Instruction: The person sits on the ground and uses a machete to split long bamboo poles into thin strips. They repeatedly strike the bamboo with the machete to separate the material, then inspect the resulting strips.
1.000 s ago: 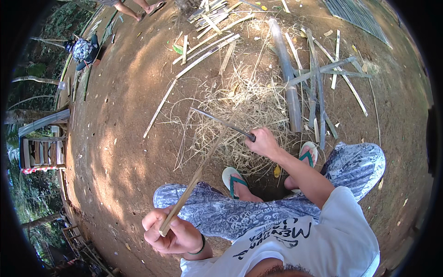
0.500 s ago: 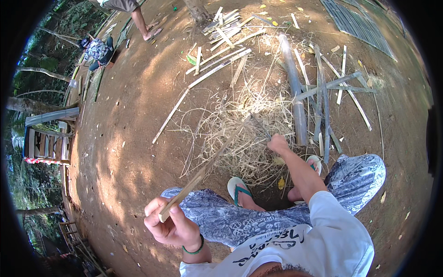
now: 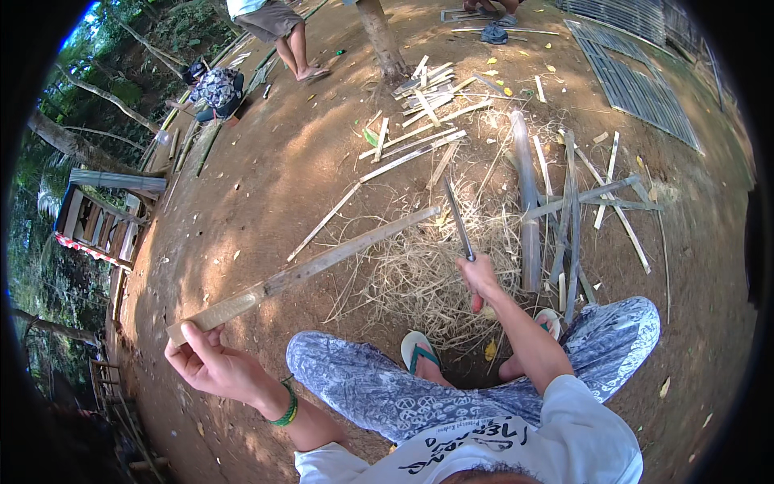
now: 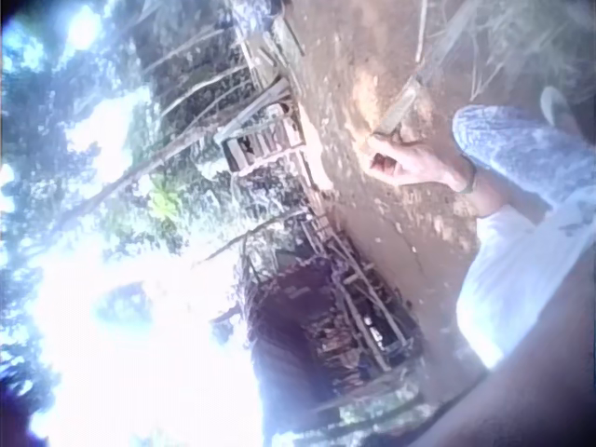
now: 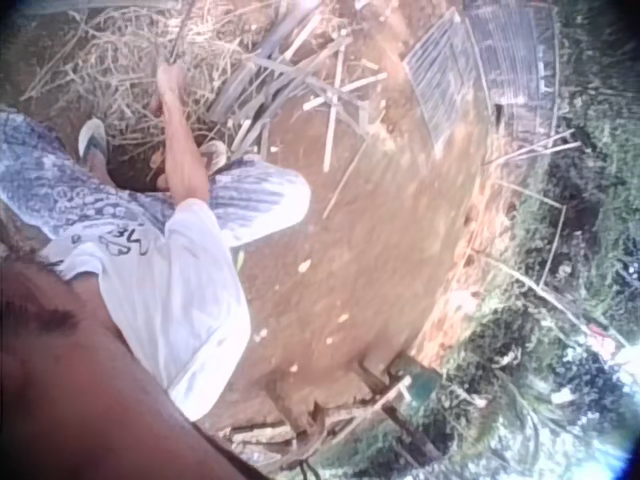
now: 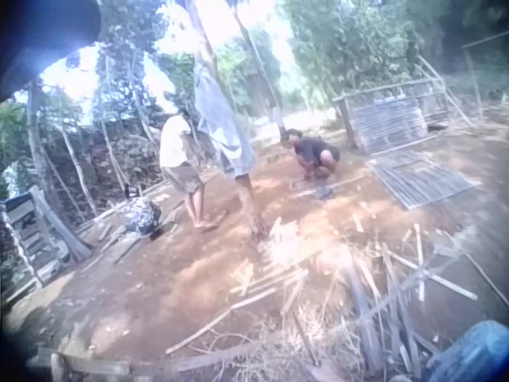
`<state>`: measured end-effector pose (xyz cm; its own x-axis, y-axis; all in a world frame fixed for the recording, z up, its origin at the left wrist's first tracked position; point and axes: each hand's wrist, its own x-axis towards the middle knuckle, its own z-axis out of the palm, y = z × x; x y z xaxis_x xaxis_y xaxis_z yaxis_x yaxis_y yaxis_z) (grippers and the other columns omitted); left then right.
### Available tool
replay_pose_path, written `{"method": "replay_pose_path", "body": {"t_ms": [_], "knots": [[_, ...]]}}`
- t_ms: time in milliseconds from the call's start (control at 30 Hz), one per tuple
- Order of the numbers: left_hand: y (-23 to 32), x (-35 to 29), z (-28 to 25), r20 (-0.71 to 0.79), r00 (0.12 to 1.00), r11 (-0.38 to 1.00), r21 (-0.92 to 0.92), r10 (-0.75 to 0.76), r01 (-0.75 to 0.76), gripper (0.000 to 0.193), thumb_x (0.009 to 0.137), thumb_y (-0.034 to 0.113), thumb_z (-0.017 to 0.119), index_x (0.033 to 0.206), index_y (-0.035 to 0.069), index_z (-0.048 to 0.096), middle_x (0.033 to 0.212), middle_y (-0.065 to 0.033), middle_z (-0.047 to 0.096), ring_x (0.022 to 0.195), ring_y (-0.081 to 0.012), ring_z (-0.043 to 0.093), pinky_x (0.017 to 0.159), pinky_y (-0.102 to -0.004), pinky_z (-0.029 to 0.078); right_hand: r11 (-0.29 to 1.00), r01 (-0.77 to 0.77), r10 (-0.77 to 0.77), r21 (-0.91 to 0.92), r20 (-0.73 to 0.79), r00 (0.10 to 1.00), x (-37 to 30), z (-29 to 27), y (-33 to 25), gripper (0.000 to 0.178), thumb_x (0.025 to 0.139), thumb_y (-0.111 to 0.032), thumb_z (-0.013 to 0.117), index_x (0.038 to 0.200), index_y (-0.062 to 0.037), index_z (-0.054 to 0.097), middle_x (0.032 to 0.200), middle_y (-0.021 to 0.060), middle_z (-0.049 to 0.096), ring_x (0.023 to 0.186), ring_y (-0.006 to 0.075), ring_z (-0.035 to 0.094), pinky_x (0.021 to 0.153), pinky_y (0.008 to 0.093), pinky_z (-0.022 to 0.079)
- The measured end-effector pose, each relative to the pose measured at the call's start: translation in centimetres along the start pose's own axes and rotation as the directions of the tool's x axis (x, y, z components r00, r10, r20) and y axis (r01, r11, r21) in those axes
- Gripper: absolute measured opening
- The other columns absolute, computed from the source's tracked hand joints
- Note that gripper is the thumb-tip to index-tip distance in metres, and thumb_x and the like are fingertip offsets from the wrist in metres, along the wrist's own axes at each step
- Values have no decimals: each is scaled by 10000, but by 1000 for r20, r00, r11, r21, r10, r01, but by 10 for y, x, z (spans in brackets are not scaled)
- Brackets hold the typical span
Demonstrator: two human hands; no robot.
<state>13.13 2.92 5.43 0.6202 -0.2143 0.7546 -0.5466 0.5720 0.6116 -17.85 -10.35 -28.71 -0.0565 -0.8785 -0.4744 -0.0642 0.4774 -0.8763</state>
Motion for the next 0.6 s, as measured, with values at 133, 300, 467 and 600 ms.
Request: {"method": "replay_pose_path", "body": {"t_ms": [133, 300, 467, 600], "knots": [[0, 20, -21, -132, 989, 994, -93, -70, 58, 123, 985, 112, 623, 962, 27, 536, 889, -83, 655, 753, -141, 681, 646, -228, 592, 942, 147, -152, 301, -6, 988, -17, 4, -42, 244, 908, -256, 695, 824, -38, 623, 543, -7, 501, 426, 101, 456, 411, 281, 376], [-14, 8, -20, -129, 938, 932, -217, -321, 290, 128, 995, 118, 605, 1016, 9, 541, 948, -110, 658, 818, -177, 690, 718, -269, 609, 829, 302, -318, 470, -49, 947, -28, -14, -102, 324, 919, -338, 705, 925, -20, 640, 539, -24, 488, 432, 87, 451, 410, 260, 371], [-34, -22, -16, 4, 842, 788, -351, -540, 507, 135, 1009, 108, 572, 1080, -2, 542, 1042, -122, 638, 898, -206, 680, 805, -309, 612, 793, 363, -373, 489, -80, 924, -35, -39, -155, 429, 872, -413, 745, 982, -12, 640, 552, -26, 483, 450, 86, 463, 424, 251, 384], [-40, -46, -12, 89, 751, 660, -417, -654, 625, 147, 1009, 109, 574, 1111, 8, 544, 1080, -114, 624, 933, -211, 664, 826, -315, 610, 789, 395, -362, 470, -163, 918, -27, -50, -177, 421, 869, -385, 755, 1008, -13, 615, 580, -29, 482, 479, 91, 472, 441, 249, 390]]}}
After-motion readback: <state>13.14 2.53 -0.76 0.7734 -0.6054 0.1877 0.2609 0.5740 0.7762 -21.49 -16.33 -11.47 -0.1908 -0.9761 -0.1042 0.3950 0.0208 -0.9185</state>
